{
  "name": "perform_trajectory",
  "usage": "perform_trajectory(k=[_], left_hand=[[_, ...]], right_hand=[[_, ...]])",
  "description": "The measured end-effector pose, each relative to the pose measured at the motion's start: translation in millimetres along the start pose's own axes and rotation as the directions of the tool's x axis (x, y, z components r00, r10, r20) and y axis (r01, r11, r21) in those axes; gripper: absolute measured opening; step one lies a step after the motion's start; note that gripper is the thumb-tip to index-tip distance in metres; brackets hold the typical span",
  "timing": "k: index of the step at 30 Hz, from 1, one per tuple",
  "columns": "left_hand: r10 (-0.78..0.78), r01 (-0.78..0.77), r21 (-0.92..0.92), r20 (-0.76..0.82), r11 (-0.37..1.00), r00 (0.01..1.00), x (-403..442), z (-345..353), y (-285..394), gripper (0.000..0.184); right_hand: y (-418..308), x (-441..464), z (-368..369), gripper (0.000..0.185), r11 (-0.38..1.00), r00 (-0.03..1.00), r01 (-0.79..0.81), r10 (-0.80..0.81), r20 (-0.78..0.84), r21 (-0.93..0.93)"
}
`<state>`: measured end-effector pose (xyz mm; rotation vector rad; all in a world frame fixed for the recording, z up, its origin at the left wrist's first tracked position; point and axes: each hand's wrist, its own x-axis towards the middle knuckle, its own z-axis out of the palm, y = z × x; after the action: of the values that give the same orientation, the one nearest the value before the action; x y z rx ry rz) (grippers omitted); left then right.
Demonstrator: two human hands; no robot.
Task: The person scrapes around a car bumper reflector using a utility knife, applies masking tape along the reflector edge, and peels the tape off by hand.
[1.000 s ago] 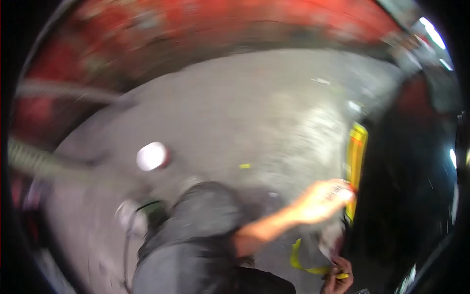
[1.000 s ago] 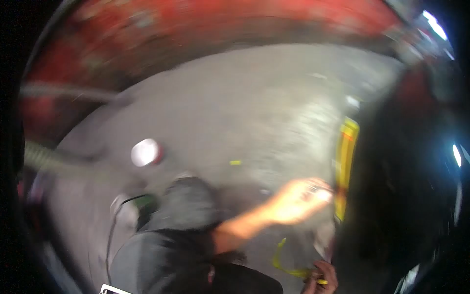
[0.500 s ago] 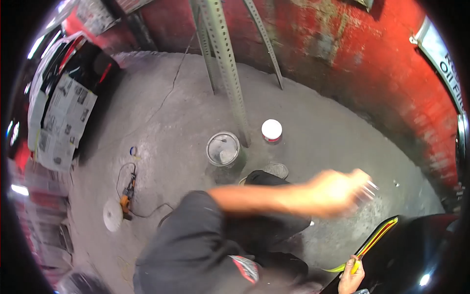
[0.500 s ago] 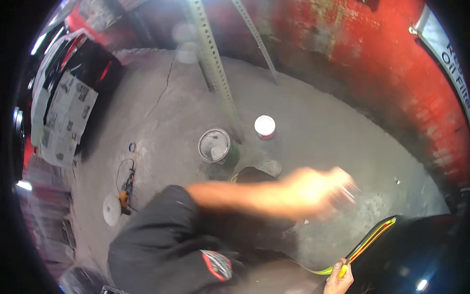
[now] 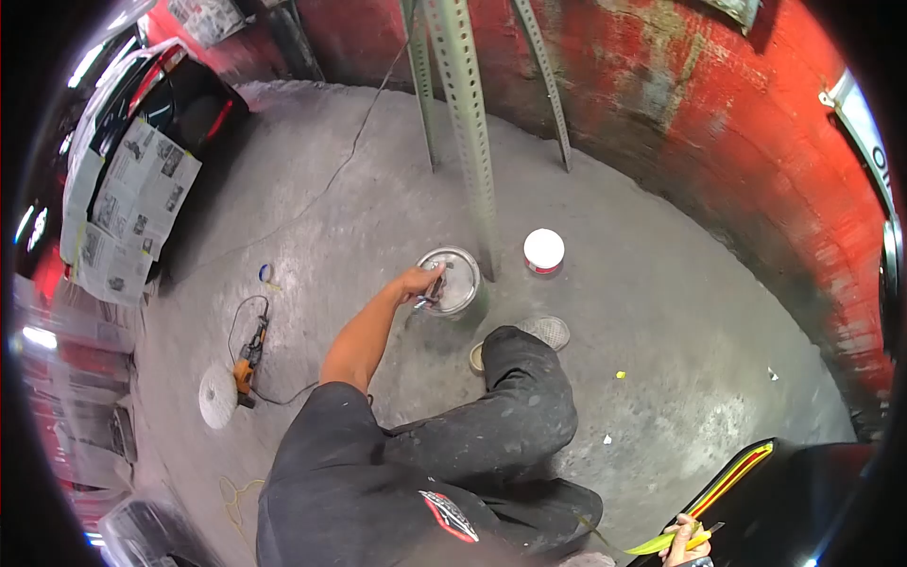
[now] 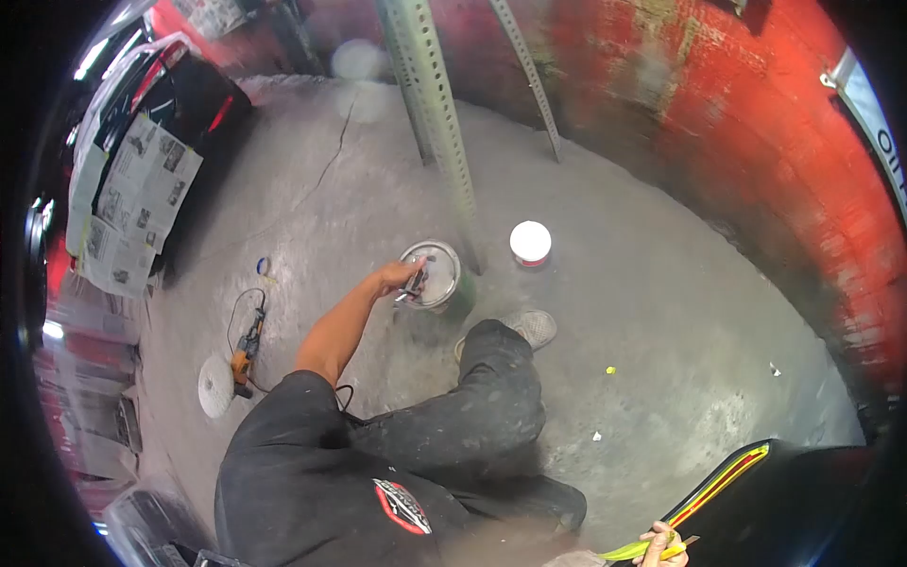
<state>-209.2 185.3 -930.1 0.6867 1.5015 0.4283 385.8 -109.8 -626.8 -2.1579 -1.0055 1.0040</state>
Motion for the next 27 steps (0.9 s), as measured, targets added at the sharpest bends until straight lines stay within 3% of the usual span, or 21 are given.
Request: perform_trajectory(k=[2, 3, 6, 7, 9, 10, 12, 17, 18, 19, 20, 21, 23, 25, 26, 27], left_hand=[[-0.049, 0.045, -0.021, -0.243, 0.999, 0.969, -30, 24, 29, 0.044], [-0.056, 0.05, -0.03, -0.241, 0.998, 0.969, -22, 18, 24, 0.044], [0.143, -0.074, 0.385, -0.156, 0.92, 0.977, 14, -2, -5, 0.042], [0.144, -0.075, 0.38, -0.157, 0.922, 0.977, 21, -5, -13, 0.042], [0.51, -0.075, 0.791, -0.316, 0.607, 0.8, 33, -7, -24, 0.044], [0.511, -0.078, 0.79, -0.315, 0.609, 0.8, 19, 4, -15, 0.044], [0.662, 0.041, 0.893, -0.363, 0.449, 0.656, -39, 44, 22, 0.052], [0.492, 0.026, 0.781, -0.418, 0.624, 0.764, -25, 58, -1, 0.076], [0.542, -0.06, 0.801, -0.345, 0.595, 0.766, -18, 49, -8, 0.077], [0.588, -0.144, 0.814, -0.271, 0.562, 0.762, -15, 39, -14, 0.079], [0.522, -0.194, 0.725, -0.258, 0.661, 0.813, -11, 24, -18, 0.077], [0.523, -0.192, 0.723, -0.265, 0.664, 0.81, -17, 16, -15, 0.077], [0.535, -0.273, 0.587, -0.335, 0.763, 0.776, -25, 8, -10, 0.07], [0.517, -0.282, 0.544, -0.345, 0.79, 0.784, -45, 15, 4, 0.061], [0.487, -0.269, 0.528, -0.329, 0.805, 0.809, -55, 27, 13, 0.06], [0.458, -0.257, 0.512, -0.314, 0.819, 0.832, -59, 38, 18, 0.059]], right_hand=[[0, -2, 1, 0.02, 0.998, 1.0, 0.003, -0.004, 0.003, 0.059], [-7, -6, 4, 0.021, 1.0, 1.0, -0.001, 0.0, -0.012, -0.014], [-19, -5, 6, 0.024, 0.99, 0.999, -0.049, 0.046, -0.026, -0.136], [-21, -4, 6, 0.025, 0.98, 0.995, -0.096, 0.092, -0.031, -0.174], [-20, -3, 5, 0.024, 0.98, 0.999, -0.035, 0.031, -0.024, -0.197], [-22, -3, 6, 0.023, 0.97, 0.999, 0.002, -0.01, -0.032, -0.243], [-28, -4, 10, 0.022, 0.957, 0.998, 0.032, -0.045, -0.038, -0.288], [-19, -2, 11, 0.021, 0.971, 0.995, 0.044, -0.064, -0.077, -0.233], [-1, 1, 9, 0.02, 0.992, 0.994, 0.072, -0.08, -0.078, -0.1], [0, 0, 9, 0.02, 0.992, 0.994, 0.075, -0.082, -0.069, -0.104], [1, 0, 9, 0.019, 0.995, 0.995, 0.066, -0.071, -0.069, -0.074], [-2, 1, 11, 0.019, 0.997, 0.995, 0.06, -0.063, -0.072, -0.042], [-11, 3, 12, 0.015, 0.988, 0.988, 0.108, -0.119, -0.1, -0.109], [-12, 5, 9, 0.01, 0.924, 0.977, 0.17, -0.203, -0.062, -0.343], [-3, 3, 15, 0.005, 0.888, 0.888, 0.377, -0.427, -0.168, -0.262], [-4, 4, 11, 0.006, 0.908, 0.921, 0.318, -0.364, -0.139, -0.273]])
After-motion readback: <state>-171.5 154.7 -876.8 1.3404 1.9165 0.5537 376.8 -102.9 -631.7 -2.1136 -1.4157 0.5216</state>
